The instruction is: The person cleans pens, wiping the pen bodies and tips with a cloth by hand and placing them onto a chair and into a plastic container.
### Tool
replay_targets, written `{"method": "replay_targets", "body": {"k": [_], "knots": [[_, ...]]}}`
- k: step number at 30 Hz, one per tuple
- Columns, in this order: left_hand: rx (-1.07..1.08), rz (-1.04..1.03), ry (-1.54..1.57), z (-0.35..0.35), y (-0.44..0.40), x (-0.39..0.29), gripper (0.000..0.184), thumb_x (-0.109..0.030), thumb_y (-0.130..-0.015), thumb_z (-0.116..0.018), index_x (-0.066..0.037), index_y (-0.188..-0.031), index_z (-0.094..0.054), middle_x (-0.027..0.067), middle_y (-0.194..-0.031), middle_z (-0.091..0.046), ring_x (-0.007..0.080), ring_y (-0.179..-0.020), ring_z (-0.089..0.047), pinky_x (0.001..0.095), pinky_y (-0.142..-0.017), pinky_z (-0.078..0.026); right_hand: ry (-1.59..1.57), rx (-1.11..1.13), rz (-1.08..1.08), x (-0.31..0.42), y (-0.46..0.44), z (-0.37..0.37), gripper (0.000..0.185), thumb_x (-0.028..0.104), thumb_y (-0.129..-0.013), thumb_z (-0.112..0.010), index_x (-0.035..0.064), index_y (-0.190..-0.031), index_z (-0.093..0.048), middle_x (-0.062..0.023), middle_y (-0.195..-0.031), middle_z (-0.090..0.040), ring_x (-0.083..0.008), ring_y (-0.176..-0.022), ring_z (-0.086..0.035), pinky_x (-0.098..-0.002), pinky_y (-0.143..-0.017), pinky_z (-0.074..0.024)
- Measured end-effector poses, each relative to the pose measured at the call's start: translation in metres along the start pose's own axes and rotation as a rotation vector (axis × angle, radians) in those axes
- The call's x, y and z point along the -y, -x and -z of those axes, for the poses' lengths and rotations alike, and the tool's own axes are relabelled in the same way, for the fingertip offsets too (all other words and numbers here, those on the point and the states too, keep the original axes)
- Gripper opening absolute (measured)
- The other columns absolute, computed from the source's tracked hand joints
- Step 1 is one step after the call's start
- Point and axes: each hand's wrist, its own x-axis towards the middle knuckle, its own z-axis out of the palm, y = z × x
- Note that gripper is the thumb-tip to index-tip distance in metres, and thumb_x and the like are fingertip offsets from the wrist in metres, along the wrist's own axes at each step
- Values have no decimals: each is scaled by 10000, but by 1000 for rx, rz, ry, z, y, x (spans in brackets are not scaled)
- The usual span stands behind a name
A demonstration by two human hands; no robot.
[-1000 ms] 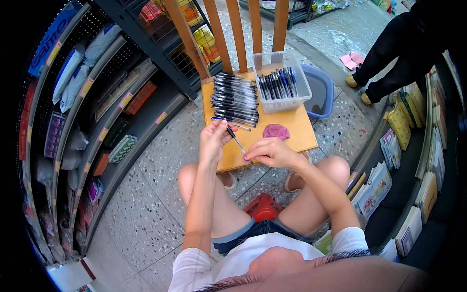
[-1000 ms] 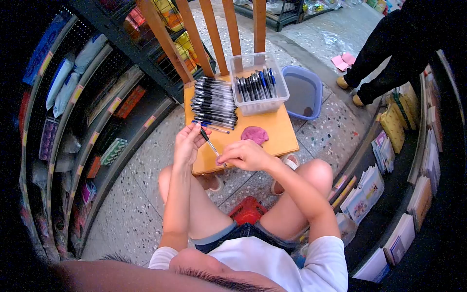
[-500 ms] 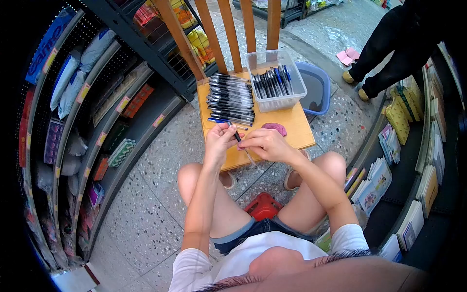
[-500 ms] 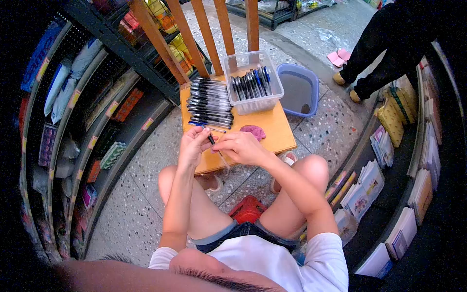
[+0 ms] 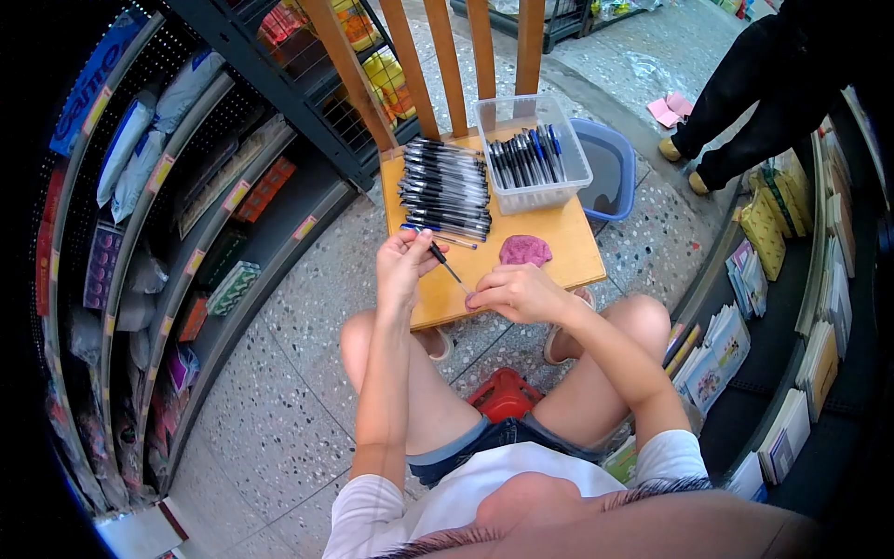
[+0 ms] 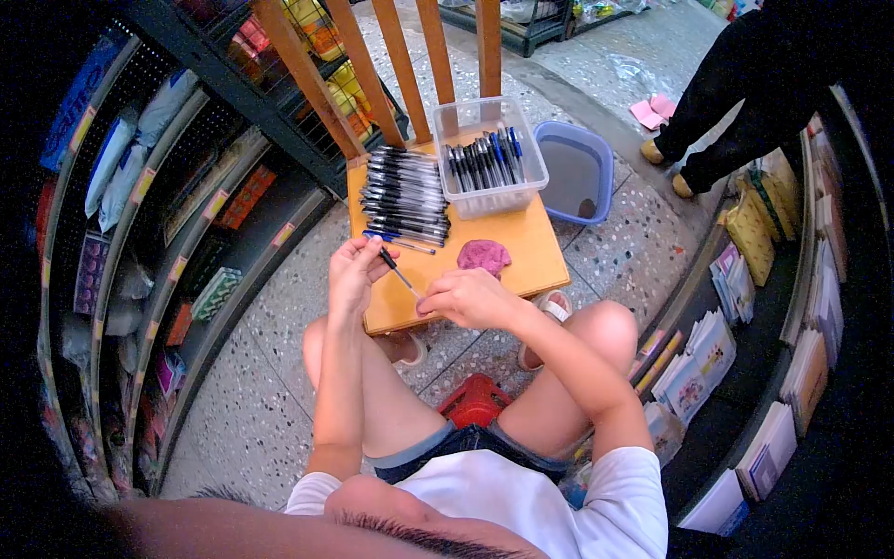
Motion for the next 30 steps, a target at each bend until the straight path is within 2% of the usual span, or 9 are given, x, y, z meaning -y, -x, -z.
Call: {"method": "replay_targets", "body": {"k": [4, 10, 13, 16, 19, 22, 25, 30], "knots": [[70, -2, 16, 1, -2, 0, 144, -115, -866, -600, -33, -926, -499, 98, -825, -623, 203, -745, -660, 290, -670, -558, -138, 16, 30, 1, 0, 7, 173, 87, -725, -630, 128, -886, -676, -10, -838, -636, -212, -783, -617, -327, -647, -498], [263, 54, 100, -12, 4, 4, 189, -117, -900, -535, -17, -1059, -509, 105, -897, -625, 227, -830, -648, 310, -710, -549, -343, -193, -64, -6, -9, 3, 175, 34, -765, -618, 79, -923, -680, -63, -866, -660, -230, -815, -639, -314, -704, -506], [372, 96, 151, -15, 6, 5, 233, -124, -914, -510, -5, -1113, -491, 112, -942, -613, 244, -908, -631, 338, -783, -533, -428, -340, -124, -6, -15, 1, 175, 19, -786, -613, 52, -945, -676, -96, -883, -666, -222, -854, -645, -302, -728, -503], [379, 81, 221, -15, 6, 7, 241, -129, -917, -505, -9, -1124, -485, 113, -958, -606, 254, -941, -618, 353, -805, -525, -489, -337, -233, -3, -15, 1, 187, 3, -793, -606, 40, -963, -674, -108, -895, -670, -215, -884, -645, -296, -738, -501], [376, 80, 270, -13, 5, 7, 237, -126, -919, -499, -8, -1123, -483, 108, -961, -600, 263, -962, -608, 362, -830, -516, -531, -337, -165, -6, -14, -3, 207, -9, -788, -604, 43, -975, -676, -102, -882, -670, -197, -847, -646, -287, -726, -501], [327, 40, 327, -7, 1, 8, 233, -117, -918, -497, -5, -1122, -480, 108, -956, -596, 270, -970, -603, 370, -860, -505, -585, -227, -214, -4, -9, 0, 209, -20, -783, -601, 36, -970, -675, -98, -872, -668, -180, -811, -643, -279, -716, -502], [263, 12, 370, -2, -2, 6, 213, -101, -919, -488, -3, -1108, -482, 105, -954, -596, 274, -974, -601, 373, -876, -501, -603, -174, -143, -5, -4, 0, 211, -32, -778, -595, 27, -964, -676, -92, -868, -667, -169, -784, -638, -270, -703, -500], [212, -12, 417, 9, -8, 7, 186, -76, -925, -462, 3, -1088, -505, 114, -981, -609, 272, -1003, -592, 356, -894, -497, -627, -147, -85, -4, -1, 5, 209, -39, -778, -587, 21, -958, -675, -88, -889, -671, -176, -808, -642, -269, -709, -500]]}}
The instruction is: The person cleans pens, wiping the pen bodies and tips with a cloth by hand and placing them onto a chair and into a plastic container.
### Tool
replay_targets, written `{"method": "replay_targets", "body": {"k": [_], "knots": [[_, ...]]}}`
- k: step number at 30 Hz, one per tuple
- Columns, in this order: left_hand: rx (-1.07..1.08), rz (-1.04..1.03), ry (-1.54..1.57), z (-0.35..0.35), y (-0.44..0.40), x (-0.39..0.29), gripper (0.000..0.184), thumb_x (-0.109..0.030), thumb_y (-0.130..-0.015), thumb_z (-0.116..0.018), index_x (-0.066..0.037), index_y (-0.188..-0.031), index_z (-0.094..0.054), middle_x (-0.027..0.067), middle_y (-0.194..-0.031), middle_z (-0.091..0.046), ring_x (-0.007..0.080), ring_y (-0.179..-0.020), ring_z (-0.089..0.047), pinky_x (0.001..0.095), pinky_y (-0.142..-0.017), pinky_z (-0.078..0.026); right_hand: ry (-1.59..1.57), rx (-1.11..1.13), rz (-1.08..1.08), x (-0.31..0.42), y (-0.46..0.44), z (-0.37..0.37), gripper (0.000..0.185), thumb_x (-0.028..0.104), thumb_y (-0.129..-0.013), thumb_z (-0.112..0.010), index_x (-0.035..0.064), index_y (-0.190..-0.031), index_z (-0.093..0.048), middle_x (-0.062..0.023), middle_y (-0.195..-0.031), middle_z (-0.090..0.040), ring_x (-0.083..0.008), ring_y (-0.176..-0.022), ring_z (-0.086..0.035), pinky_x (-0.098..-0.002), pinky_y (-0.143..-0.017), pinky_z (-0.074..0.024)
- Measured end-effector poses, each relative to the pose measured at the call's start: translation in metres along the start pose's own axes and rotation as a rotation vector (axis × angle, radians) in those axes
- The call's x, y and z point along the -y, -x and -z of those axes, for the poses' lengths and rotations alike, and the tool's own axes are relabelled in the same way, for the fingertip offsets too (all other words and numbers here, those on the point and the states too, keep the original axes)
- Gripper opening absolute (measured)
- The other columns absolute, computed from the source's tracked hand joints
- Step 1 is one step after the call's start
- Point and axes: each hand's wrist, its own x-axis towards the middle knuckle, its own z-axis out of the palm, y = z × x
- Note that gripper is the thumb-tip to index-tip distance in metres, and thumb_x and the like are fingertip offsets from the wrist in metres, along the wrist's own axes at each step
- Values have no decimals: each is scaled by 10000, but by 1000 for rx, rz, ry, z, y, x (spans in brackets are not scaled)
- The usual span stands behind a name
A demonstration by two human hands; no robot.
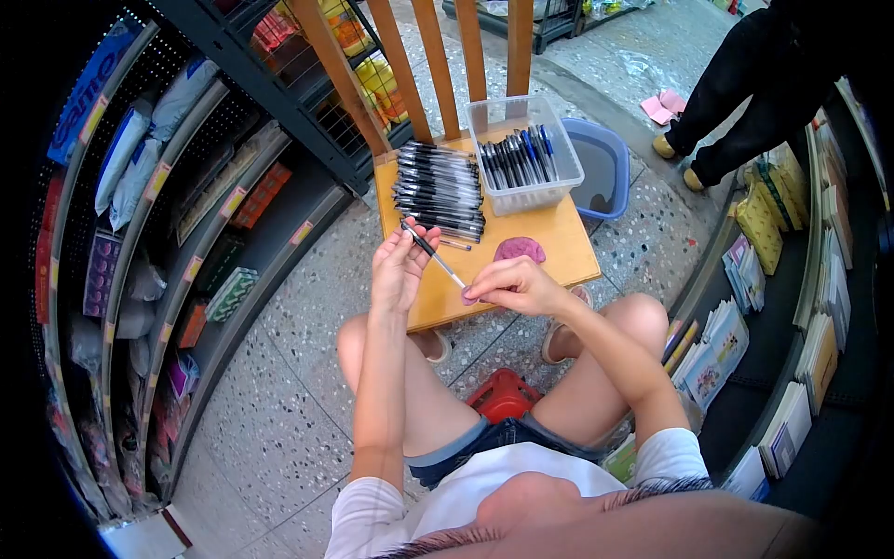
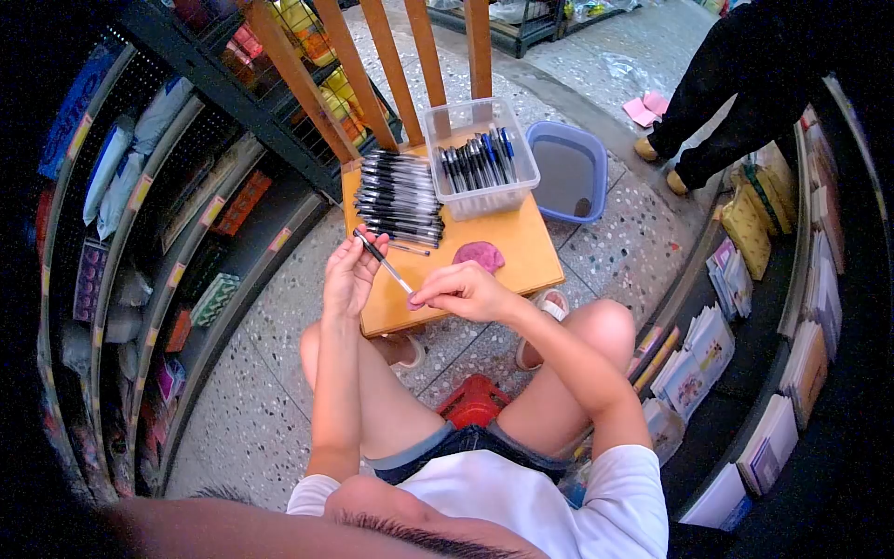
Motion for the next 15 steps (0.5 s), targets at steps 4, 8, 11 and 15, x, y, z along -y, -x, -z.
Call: {"method": "replay_targets", "body": {"k": [4, 8, 11, 15], "knots": [[-40, -11, 42, 6, -2, 2, 179, -65, -930, -446, 16, -1077, -508, 131, -990, -603, 281, -1013, -587, 361, -903, -496, 26, -29, -39, 9, -1, 2, 189, -34, -783, -587, 14, -944, -673, -92, -898, -672, -183, -827, -644, -276, -717, -502], [-150, -17, 49, 10, -5, 4, 179, -61, -935, -428, 36, -1065, -504, 151, -1003, -593, 290, -1016, -585, 371, -907, -495, 122, -60, 66, 11, -2, 4, 148, -3, -785, -608, 21, -917, -671, -90, -887, -671, -205, -814, -647, -289, -707, -502], [-184, -5, 70, 9, -5, 5, 181, -55, -938, -416, 49, -1060, -500, 160, -1009, -587, 298, -1020, -582, 381, -915, -490, 277, -116, 133, 10, -4, 0, 138, 27, -778, -632, 33, -911, -668, -83, -873, -671, -214, -800, -647, -298, -692, -500], [-177, 35, 101, 8, -5, 8, 149, -46, -933, -425, 39, -1030, -500, 161, -993, -584, 312, -1018, -582, 397, -906, -495, 373, -206, 143, 14, -5, -5, 154, 48, -765, -651, 42, -918, -666, -76, -861, -672, -215, -789, -648, -303, -678, -498]]}}
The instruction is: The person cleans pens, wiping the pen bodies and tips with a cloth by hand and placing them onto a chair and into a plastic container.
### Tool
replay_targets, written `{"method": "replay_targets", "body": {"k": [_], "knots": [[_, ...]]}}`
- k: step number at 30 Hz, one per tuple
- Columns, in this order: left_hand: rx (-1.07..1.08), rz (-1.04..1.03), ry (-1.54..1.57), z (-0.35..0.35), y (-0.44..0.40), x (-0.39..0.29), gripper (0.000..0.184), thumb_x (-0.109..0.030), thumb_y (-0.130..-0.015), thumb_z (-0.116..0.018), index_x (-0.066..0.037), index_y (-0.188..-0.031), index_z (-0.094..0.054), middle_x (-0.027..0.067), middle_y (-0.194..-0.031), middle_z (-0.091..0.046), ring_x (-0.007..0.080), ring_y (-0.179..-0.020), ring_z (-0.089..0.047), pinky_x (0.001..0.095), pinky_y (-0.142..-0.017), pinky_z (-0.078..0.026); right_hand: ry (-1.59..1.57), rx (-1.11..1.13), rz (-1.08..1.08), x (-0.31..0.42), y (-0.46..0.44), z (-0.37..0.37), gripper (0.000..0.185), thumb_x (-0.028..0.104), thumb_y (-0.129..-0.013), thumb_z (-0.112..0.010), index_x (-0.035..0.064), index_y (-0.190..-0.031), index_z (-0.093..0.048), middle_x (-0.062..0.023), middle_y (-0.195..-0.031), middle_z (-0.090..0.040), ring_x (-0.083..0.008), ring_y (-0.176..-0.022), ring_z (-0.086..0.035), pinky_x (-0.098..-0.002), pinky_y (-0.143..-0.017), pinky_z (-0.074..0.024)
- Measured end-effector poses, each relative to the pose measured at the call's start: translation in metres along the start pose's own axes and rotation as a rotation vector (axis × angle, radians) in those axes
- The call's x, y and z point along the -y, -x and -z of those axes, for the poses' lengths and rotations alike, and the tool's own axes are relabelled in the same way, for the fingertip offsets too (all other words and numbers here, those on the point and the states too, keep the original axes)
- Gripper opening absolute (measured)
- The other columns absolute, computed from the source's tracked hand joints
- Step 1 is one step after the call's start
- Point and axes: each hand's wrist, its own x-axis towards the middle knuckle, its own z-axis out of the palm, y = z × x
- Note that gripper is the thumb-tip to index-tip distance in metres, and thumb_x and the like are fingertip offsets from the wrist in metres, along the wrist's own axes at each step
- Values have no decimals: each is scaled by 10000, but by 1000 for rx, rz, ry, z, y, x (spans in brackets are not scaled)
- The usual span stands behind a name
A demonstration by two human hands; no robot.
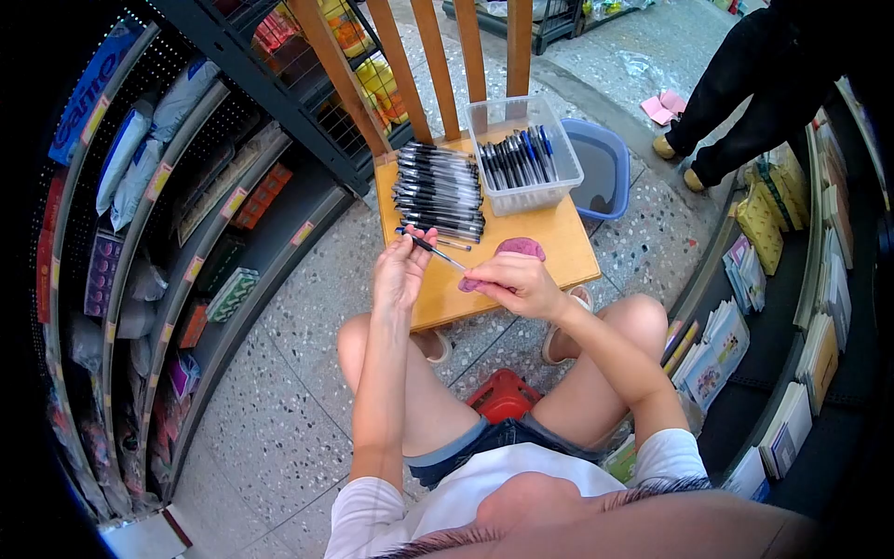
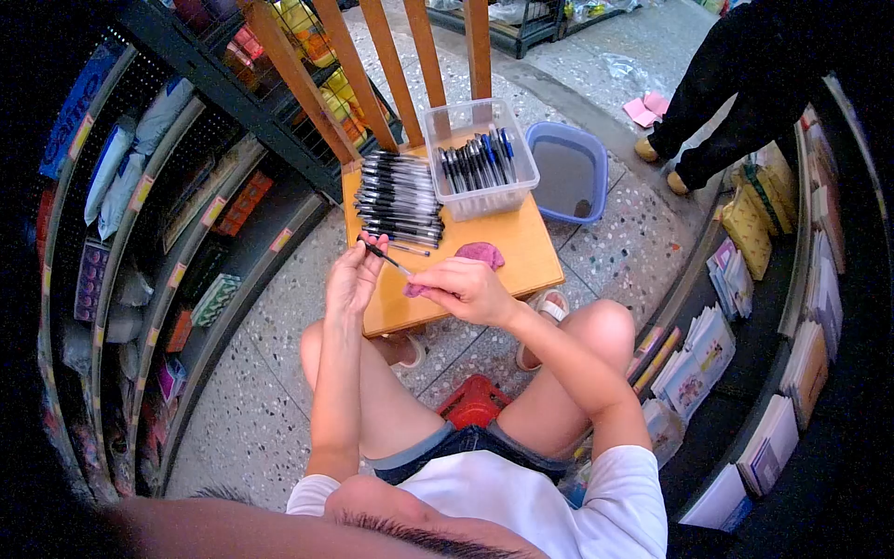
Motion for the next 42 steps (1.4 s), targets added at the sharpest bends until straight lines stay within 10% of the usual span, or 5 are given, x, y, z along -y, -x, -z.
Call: {"method": "replay_targets", "body": {"k": [13, 16, 25, 30, 42], "knots": [[119, -87, -67, -14, 7, -10, 219, -91, -922, -485, 2, -1120, -493, 110, -950, -598, 261, -958, -605, 362, -881, -498, -581, 181, -578, -10, 11, -1, 160, 57, -872, -556, -9, -981, -652, -54, -827, -649, -87, -697, -601, -230, -612, -506], [84, -177, -115, -16, 7, -14, 239, -98, -921, -491, 1, -1138, -475, 111, -955, -595, 258, -960, -604, 356, -878, -499, -588, -20, -470, -22, 12, -12, 167, 57, -865, -551, 10, -980, -662, -27, -787, -660, -41, -655, -573, -202, -561, -469], [61, -198, -68, -16, 11, -26, 193, -93, -910, -515, -21, -1086, -481, 119, -958, -594, 266, -978, -606, 348, -859, -511, 401, 104, -253, -20, 6, -31, 242, 76, -754, -602, 88, -993, -629, -67, -848, -600, -294, -894, -579, -354, -771, -472], [85, -173, -78, -20, 11, -18, 168, -91, -908, -520, -33, -1063, -489, 117, -960, -593, 273, -982, -604, 359, -857, -515, 667, 295, -55, -46, 11, -57, 227, 184, -752, -610, 92, -960, -598, -34, -875, -600, -224, -875, -574, -351, -712, -457], [76, -183, -59, -18, 11, -24, 160, -89, -904, -528, -30, -1050, -498, 114, -955, -592, 276, -972, -606, 363, -853, -517, 473, 335, -54, -10, -1, -3, 381, 216, -721, -678, 64, -1064, -605, -78, -1023, -620, -267, -889, -586, -386, -782, -442]]}}
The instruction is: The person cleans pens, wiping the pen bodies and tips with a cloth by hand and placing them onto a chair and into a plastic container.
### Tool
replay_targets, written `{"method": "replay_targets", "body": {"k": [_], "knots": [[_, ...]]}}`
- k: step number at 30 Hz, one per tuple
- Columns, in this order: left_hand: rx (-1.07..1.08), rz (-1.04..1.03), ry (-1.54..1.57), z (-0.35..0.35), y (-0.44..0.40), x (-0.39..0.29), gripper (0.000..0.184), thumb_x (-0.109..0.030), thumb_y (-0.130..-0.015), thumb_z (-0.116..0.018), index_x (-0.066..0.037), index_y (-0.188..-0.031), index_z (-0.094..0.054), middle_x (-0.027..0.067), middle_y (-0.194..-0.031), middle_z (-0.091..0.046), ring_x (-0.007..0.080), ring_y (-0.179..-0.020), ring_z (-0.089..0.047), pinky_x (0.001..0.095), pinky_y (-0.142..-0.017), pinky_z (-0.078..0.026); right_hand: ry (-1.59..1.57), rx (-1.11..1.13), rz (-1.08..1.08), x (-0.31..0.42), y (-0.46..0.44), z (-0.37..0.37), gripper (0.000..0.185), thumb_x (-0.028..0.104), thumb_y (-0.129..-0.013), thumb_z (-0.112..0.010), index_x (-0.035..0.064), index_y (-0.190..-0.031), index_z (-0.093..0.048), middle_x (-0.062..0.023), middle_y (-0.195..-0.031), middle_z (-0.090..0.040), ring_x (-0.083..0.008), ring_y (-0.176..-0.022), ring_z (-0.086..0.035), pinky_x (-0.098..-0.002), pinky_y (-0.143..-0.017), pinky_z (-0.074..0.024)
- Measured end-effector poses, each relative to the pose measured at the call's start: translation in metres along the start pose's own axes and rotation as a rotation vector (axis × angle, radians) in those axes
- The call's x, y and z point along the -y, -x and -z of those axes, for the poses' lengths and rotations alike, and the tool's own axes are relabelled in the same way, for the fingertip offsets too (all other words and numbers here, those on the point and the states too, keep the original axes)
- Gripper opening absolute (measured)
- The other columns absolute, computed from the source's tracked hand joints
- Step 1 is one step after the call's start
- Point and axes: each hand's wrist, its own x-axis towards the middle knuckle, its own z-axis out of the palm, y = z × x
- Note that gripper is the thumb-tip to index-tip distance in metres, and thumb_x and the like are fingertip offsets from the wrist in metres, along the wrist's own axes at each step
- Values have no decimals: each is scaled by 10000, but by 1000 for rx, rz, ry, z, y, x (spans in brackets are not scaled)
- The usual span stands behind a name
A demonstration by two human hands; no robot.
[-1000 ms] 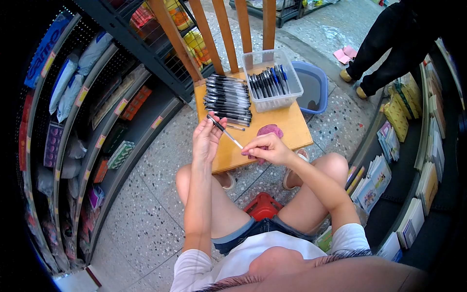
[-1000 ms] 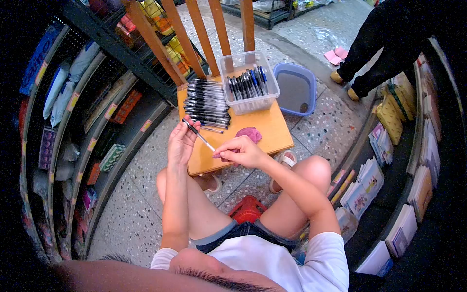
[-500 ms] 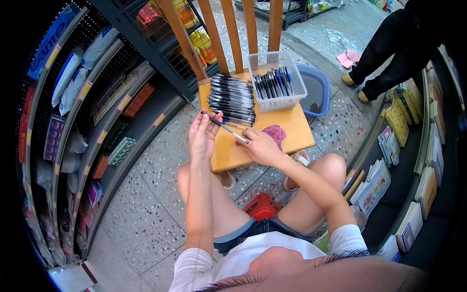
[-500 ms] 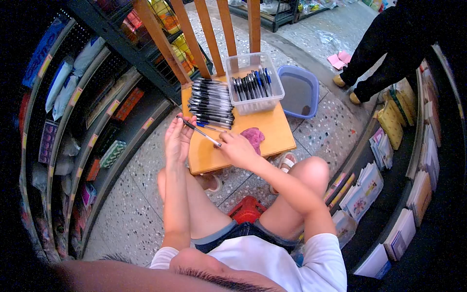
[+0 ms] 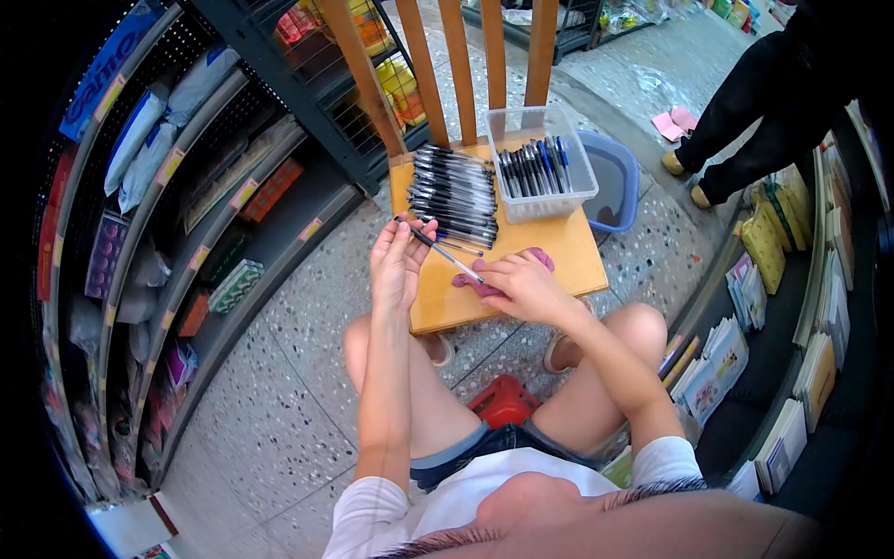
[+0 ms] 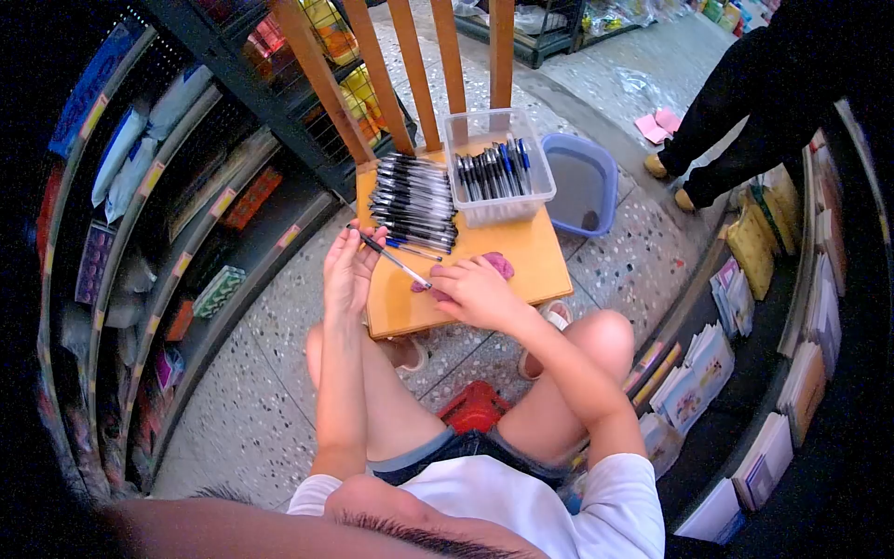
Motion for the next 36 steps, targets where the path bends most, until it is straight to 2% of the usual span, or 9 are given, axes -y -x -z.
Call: {"method": "replay_targets", "body": {"k": [3, 6, 9, 12, 22, 25, 29, 36], "knots": [[5, 0, 0, 0, -1, 0, 160, -89, -903, -530, -29, -1047, -498, 115, -954, -591, 277, -972, -606, 362, -853, -516, -366, -31, -123, -3, 3, 5, 343, 134, -759, -676, 27, -1075, -599, -95, -947, -648, -222, -773, -616, -330, -710, -479], [4, 4, -6, 0, -3, 2, 200, -95, -901, -533, -25, -1081, -481, 124, -951, -589, 285, -981, -600, 366, -861, -510, -806, 7, -385, -4, 9, -3, 290, 70, -817, -637, -16, -1088, -581, -96, -887, -659, -136, -724, -619, -252, -634, -485], [-3, 10, -20, -3, -4, 5, 215, -97, -902, -531, -21, -1093, -471, 131, -948, -588, 286, -984, -598, 366, -867, -507, -1153, -21, -531, -3, 10, -3, 269, 65, -850, -611, -45, -1092, -567, -76, -888, -654, -79, -764, -606, -213, -635, -483], [-3, 18, -25, -6, -5, 8, 203, -94, -903, -529, -21, -1083, -474, 132, -948, -587, 285, -980, -599, 363, -868, -507, -1279, -57, -566, -6, 11, -6, 260, 69, -847, -616, -40, -1078, -570, -63, -868, -653, -90, -758, -612, -216, -639, -490], [38, 58, -73, -6, -7, 19, 175, -105, -912, -515, -36, -1072, -495, 103, -950, -590, 285, -974, -602, 361, -844, -515, -1321, -72, -663, 1, 12, -3, 201, 55, -819, -629, -35, -996, -593, -49, -819, -644, -77, -695, -596, -208, -621, -489], [18, 74, -98, -6, -7, 21, 128, -114, -911, -524, -49, -1021, -518, 95, -947, -593, 268, -956, -614, 362, -824, -525, -1336, -63, -693, 1, 14, -5, 205, 52, -820, -623, -33, -1003, -588, -54, -811, -643, -84, -687, -597, -215, -625, -494], [-5, 61, -148, -6, -8, 23, 183, -136, -908, -538, -43, -1064, -518, 92, -950, -598, 259, -925, -625, 366, -816, -525, -1340, -93, -697, 4, 14, -2, 212, 52, -826, -615, -32, -1017, -574, -67, -821, -648, -97, -694, -604, -221, -633, -498], [-40, 81, -229, -21, -9, 8, 295, -247, -948, -465, -34, -1149, -500, 117, -964, -603, 258, -894, -636, 350, -768, -535, -1335, -109, -676, 2, 12, 5, 203, 49, -831, -615, -24, -1015, -571, -82, -849, -655, -110, -718, -618, -229, -657, -508]]}}
